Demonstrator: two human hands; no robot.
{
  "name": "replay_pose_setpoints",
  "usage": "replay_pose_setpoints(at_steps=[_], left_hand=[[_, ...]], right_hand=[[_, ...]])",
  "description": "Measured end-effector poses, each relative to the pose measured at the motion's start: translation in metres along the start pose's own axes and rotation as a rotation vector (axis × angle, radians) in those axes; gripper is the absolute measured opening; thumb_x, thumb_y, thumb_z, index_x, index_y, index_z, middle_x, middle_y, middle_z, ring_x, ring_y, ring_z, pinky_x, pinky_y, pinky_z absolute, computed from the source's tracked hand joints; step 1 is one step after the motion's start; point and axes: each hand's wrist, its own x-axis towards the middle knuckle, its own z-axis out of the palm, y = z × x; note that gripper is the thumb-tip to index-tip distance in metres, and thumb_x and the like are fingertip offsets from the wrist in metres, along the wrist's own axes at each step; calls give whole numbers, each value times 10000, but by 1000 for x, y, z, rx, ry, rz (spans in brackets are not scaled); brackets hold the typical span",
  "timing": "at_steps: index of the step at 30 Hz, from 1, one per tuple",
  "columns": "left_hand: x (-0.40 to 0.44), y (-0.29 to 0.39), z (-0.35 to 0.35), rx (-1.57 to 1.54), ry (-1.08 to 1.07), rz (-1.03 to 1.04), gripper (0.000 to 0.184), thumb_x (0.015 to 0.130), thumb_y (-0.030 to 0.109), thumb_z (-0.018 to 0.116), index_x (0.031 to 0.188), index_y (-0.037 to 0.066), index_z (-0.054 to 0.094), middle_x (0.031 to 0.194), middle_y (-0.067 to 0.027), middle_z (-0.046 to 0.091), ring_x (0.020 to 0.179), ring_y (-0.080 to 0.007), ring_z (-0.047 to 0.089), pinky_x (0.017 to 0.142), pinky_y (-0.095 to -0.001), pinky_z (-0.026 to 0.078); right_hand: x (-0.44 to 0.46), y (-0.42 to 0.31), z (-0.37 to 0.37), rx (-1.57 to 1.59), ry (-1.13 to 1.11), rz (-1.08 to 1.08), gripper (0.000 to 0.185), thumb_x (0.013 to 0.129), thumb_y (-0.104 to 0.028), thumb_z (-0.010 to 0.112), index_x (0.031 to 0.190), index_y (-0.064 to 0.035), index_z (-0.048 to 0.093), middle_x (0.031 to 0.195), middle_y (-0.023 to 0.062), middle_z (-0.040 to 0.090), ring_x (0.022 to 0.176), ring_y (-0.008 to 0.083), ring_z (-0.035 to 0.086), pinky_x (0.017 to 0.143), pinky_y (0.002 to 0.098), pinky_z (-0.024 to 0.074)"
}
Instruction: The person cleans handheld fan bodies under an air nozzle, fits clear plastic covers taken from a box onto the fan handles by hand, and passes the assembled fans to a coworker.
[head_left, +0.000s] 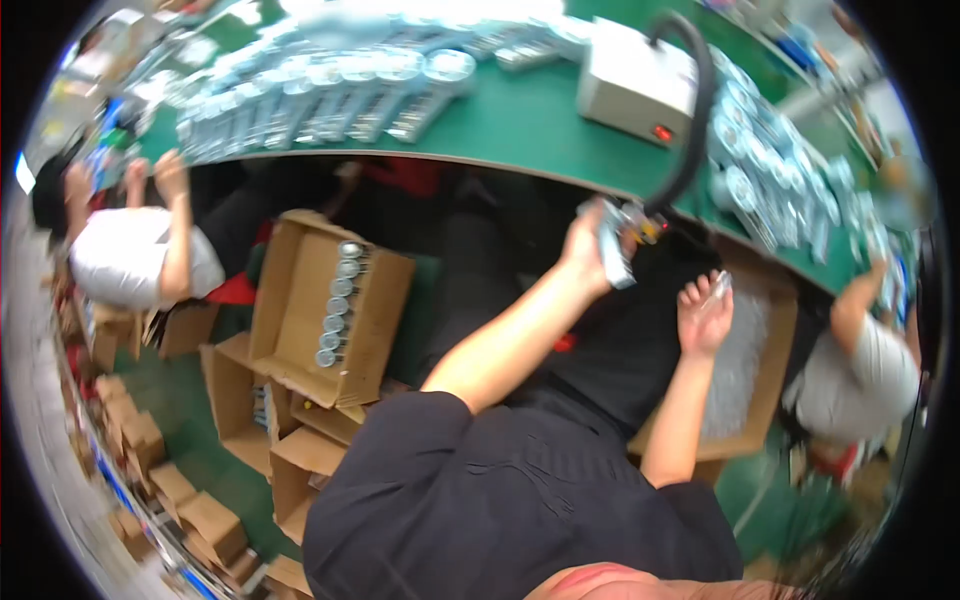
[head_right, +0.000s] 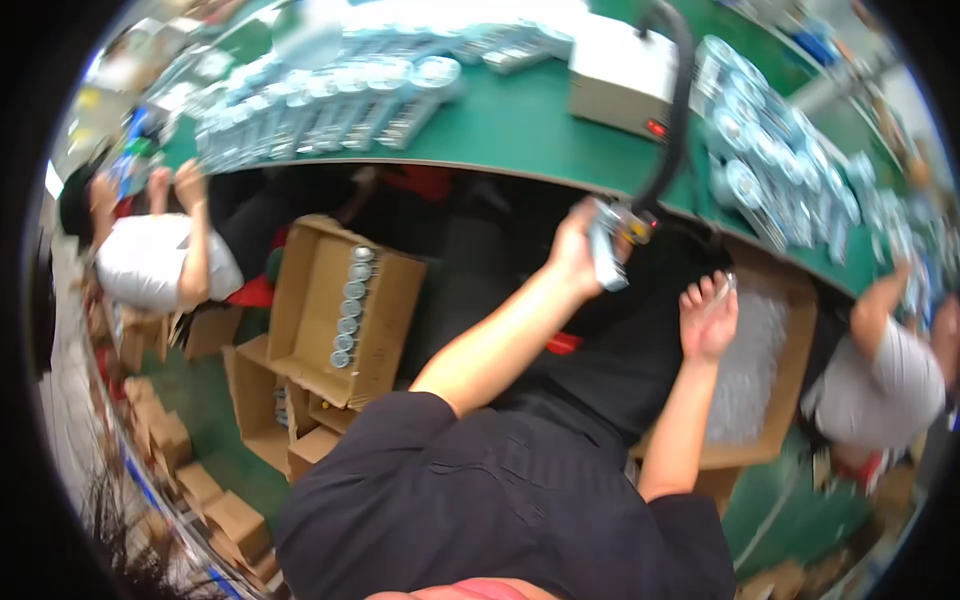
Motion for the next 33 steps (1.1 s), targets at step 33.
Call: replay_pose_setpoints(at_steps=[33], left_hand=[[2, -5, -16, 164, 243, 33, 389, 834, -12, 609, 1208, -9, 502, 886, -194, 649, 605, -227, 649, 551, -314, 550]], right_hand=[[95, 177, 14, 48, 391, 346, 398, 1070, -375, 497, 1318, -96, 635, 1273, 86, 699, 1116, 195, 680, 946, 295, 534]])
